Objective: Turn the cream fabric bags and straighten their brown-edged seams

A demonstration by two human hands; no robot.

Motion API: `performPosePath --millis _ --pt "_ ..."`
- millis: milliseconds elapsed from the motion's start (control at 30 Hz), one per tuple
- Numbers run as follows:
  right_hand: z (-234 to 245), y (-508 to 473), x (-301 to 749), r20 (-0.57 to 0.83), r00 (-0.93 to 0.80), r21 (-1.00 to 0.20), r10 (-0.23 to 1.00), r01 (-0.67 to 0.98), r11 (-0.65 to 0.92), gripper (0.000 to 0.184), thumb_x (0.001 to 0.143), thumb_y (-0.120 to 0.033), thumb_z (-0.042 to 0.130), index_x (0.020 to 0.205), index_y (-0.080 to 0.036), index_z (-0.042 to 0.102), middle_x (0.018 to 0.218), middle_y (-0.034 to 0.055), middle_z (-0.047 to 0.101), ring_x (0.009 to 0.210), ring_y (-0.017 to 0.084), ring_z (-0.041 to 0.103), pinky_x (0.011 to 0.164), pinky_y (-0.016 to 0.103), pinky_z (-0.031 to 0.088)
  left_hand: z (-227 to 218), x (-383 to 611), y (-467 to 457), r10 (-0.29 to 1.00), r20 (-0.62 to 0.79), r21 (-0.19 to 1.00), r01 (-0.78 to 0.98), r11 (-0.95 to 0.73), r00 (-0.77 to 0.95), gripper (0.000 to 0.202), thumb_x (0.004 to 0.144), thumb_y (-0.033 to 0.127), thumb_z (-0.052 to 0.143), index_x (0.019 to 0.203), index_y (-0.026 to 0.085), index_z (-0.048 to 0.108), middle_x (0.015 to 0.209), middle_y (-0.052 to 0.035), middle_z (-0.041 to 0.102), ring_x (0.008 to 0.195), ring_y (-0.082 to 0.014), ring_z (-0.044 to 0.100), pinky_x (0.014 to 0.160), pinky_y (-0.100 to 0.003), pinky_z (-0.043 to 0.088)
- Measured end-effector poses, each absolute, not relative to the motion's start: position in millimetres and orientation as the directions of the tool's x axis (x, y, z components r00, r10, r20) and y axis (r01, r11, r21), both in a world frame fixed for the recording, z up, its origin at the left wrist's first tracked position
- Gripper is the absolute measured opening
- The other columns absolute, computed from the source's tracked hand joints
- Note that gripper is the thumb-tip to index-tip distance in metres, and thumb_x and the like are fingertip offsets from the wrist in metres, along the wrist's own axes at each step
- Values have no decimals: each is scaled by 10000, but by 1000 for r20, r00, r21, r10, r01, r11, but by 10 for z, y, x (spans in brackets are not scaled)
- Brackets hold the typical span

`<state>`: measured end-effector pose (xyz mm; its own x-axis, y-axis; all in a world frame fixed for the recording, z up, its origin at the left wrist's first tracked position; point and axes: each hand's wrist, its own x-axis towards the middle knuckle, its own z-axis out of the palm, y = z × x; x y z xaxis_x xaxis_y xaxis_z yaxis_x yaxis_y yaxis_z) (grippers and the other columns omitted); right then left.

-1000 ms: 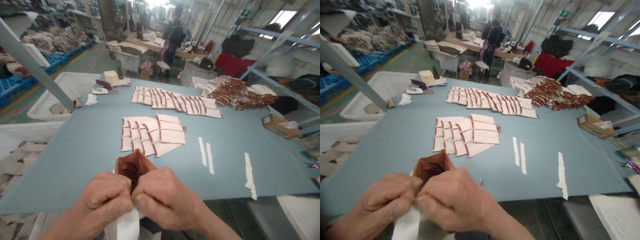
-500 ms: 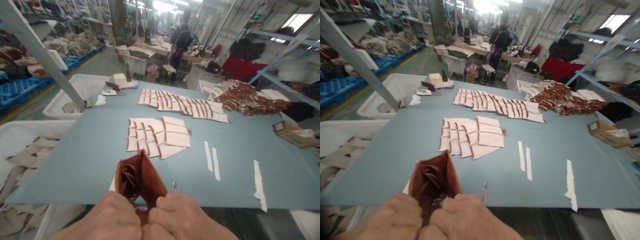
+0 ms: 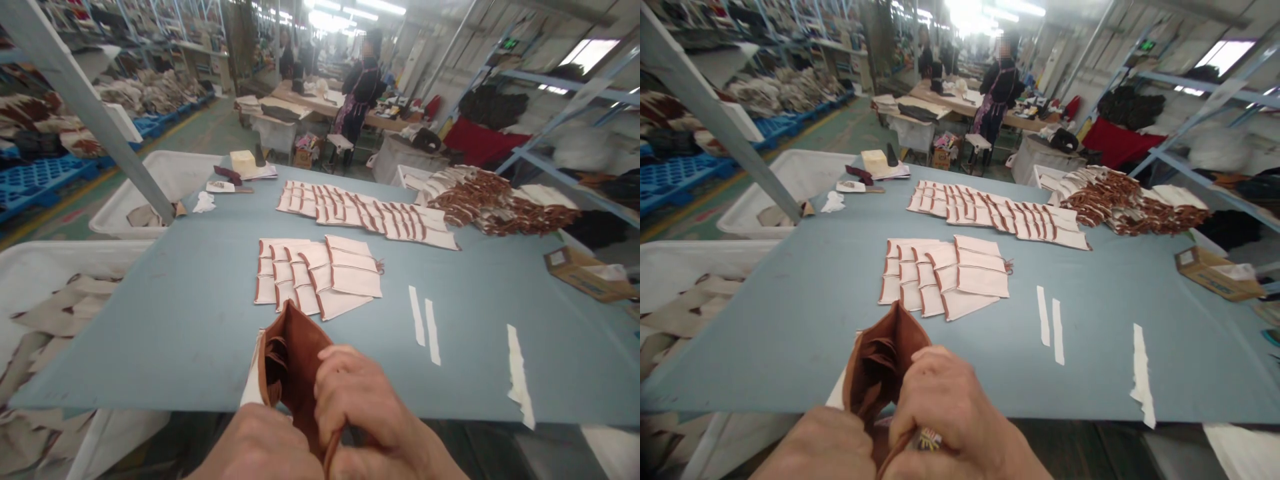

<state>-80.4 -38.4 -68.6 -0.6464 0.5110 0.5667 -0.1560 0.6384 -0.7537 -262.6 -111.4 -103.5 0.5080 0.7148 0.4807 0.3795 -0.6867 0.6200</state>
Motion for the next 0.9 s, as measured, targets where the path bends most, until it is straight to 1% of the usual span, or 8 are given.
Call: performPosePath --millis 100,233,333,467,567,667,800,900 --pt "-685 -335 -740 500 -630 -807 594 -91 583 518 1125 -675 511 857 -245 618 770 4 704 796 188 677 951 384 529 -913 -2564 -1059 723 492 602 411 -685 485 509 1058 168 600 595 248 405 479 65 417 398 -110 372 426 -311 262" --pt "-590 -273 -714 430 -662 -822 614 -6 569 543 1171 -609 353 911 -240 653 864 50 725 890 226 704 997 429 532 -559 -2685 -939 780 471 572 530 -626 413 456 1099 124 502 664 241 428 541 60 510 478 -107 470 527 -295 331" --pt "-537 -208 -798 377 -690 -831 617 42 554 529 1155 -597 432 820 -233 620 754 9 661 732 179 619 827 348 515 -387 -2789 -823 767 493 486 602 -634 410 509 1188 231 401 679 233 428 547 75 505 471 -89 455 509 -282 320" --pt "-525 -121 -950 220 -798 -875 561 92 474 474 1052 -538 680 715 -226 562 628 -64 547 596 117 504 632 266 392 -410 -2910 -732 729 480 395 622 -676 487 599 1225 459 336 685 223 442 556 84 493 469 -77 439 506 -270 315" --pt "-453 -99 -968 236 -831 -860 503 62 506 419 1062 -420 692 723 -222 547 636 -69 542 602 108 496 628 263 369 -481 -3049 -680 750 402 486 572 -661 525 666 1117 724 429 680 222 405 560 97 437 487 -87 375 496 -293 259" --pt "-303 -74 -852 356 -787 -804 504 17 595 345 1071 -288 631 750 -225 522 673 -49 560 641 120 513 672 278 393 -494 -3233 -597 812 316 695 462 -551 491 781 960 940 372 668 217 407 593 83 415 540 -107 368 530 -291 264" --pt "-217 58 -612 315 -700 -871 640 53 488 337 1062 -294 612 747 -231 507 690 -23 576 623 131 515 602 263 400 -419 -3399 -523 869 218 894 266 -361 445 847 1063 854 139 685 206 531 644 38 537 597 -140 488 609 -275 379" --pt "-339 190 -506 152 -706 -907 692 179 382 336 1070 -355 605 770 -225 531 712 -16 581 643 136 508 607 259 406 -333 -3398 -533 864 112 908 303 -290 491 676 1138 687 305 711 213 528 656 51 511 601 -136 481 608 -260 381"
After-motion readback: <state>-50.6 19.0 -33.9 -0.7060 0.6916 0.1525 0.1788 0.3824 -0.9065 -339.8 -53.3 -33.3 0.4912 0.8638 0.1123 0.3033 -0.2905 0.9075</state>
